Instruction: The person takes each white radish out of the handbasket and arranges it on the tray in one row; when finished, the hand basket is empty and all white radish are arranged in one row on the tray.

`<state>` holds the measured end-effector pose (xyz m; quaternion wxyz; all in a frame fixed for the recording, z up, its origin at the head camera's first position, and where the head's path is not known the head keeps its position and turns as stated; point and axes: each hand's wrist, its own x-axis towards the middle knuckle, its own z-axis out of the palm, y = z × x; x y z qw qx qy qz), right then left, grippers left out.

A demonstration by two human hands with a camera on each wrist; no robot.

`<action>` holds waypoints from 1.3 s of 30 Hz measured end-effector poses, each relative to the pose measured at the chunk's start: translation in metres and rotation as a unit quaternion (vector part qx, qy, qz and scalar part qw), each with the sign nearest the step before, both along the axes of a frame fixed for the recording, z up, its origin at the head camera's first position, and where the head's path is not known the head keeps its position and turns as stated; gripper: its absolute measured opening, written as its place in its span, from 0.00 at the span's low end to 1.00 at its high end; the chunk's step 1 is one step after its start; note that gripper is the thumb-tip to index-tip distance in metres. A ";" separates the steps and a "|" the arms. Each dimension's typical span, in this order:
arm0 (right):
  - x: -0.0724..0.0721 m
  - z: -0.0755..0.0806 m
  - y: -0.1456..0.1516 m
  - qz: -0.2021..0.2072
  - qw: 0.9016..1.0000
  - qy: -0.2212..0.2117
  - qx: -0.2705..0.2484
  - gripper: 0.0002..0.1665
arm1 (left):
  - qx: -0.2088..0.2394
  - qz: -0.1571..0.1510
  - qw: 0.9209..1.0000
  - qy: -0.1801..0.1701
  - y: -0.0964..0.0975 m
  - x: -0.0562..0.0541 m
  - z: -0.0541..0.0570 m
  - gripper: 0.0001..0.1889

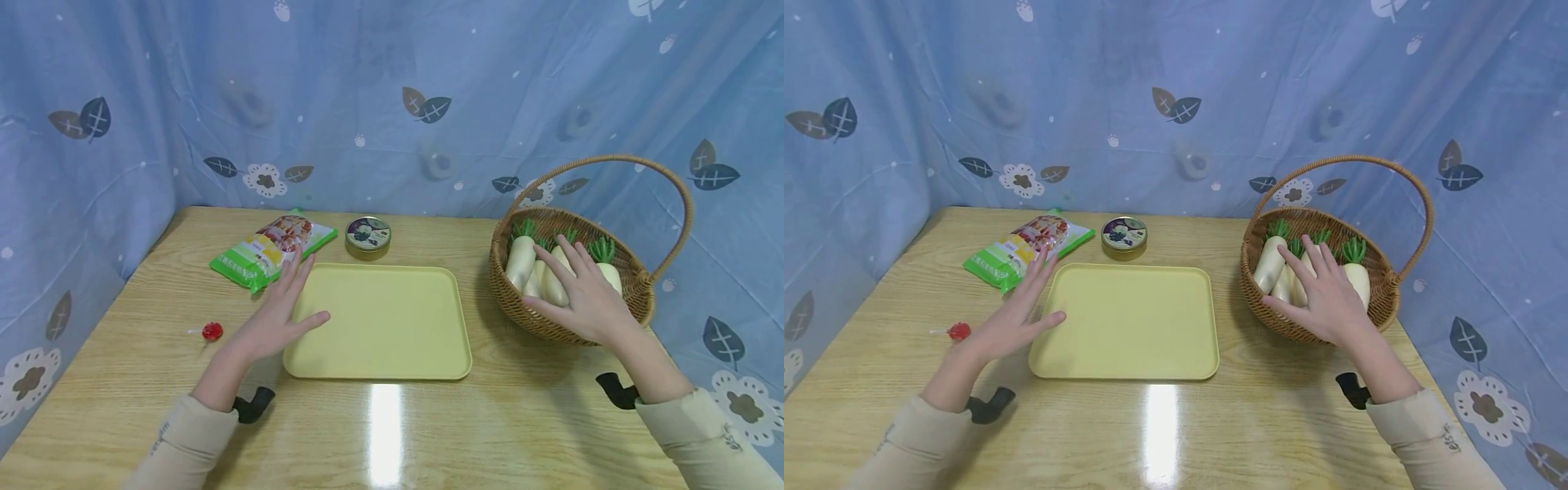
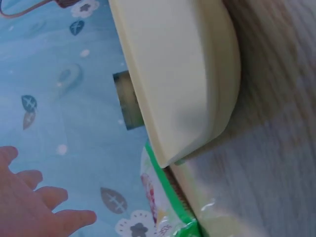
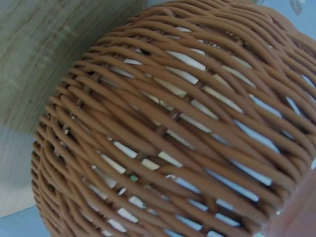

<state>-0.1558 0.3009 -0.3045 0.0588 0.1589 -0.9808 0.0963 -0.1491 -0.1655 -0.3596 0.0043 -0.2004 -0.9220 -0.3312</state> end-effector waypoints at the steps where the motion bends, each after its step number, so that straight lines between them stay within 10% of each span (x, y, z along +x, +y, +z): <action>1: 0.000 0.000 0.001 -0.003 1.000 -0.003 -0.003 0.48 | 0.007 0.001 1.000 -0.003 0.000 0.000 -0.001 0.47; 39: -0.004 -0.007 0.039 -0.056 0.998 -0.040 -0.011 0.48 | 0.130 -0.016 0.991 -0.016 -0.007 -0.003 -0.030 0.40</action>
